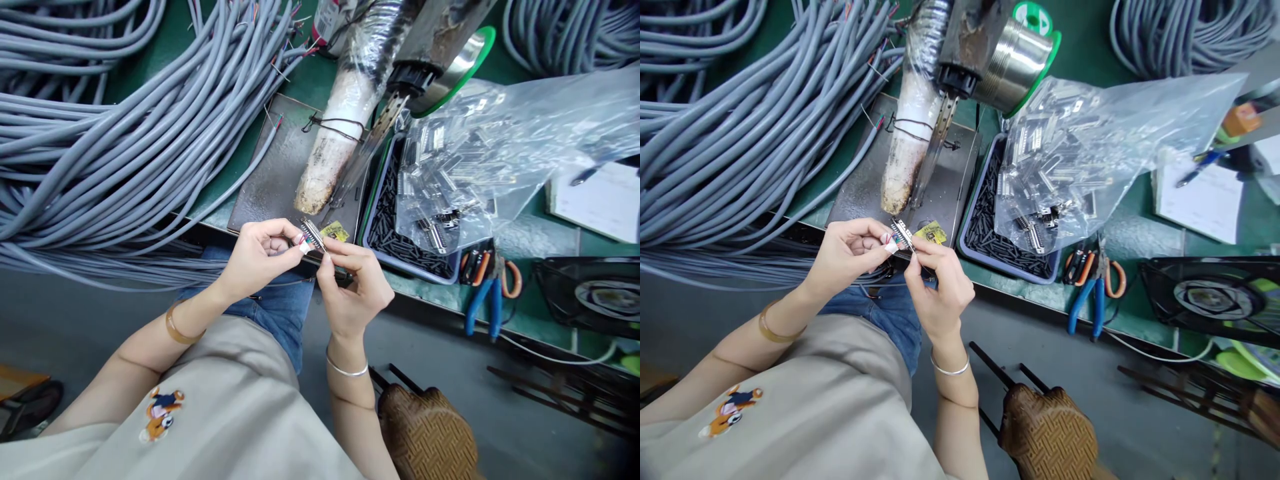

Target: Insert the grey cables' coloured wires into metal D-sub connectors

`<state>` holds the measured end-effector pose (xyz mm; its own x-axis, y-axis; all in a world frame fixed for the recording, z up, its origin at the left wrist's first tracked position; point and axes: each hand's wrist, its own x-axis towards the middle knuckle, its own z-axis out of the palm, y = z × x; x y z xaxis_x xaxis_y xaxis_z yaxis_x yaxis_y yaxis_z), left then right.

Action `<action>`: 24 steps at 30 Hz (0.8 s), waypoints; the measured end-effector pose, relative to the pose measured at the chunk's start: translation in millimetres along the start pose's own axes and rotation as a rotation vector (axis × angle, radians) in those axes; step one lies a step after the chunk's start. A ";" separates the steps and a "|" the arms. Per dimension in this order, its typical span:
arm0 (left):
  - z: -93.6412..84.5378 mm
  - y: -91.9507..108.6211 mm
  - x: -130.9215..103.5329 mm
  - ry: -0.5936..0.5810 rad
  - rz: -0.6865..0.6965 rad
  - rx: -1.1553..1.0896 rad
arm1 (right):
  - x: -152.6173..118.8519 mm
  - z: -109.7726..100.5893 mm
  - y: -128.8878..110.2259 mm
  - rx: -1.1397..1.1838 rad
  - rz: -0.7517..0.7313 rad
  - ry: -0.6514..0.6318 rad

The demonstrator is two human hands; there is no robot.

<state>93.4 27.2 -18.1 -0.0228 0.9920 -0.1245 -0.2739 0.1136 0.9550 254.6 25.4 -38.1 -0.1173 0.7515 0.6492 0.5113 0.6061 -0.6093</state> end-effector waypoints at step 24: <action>5.7 -3.1 -0.6 0.105 0.173 0.259 | 6.7 5.5 7.4 -0.066 -0.104 0.026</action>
<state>99.7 26.6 -19.4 -0.1501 0.9882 0.0310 -0.0035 -0.0319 0.9995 252.9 36.4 -40.8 -0.1512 0.6781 0.7193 0.5528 0.6612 -0.5072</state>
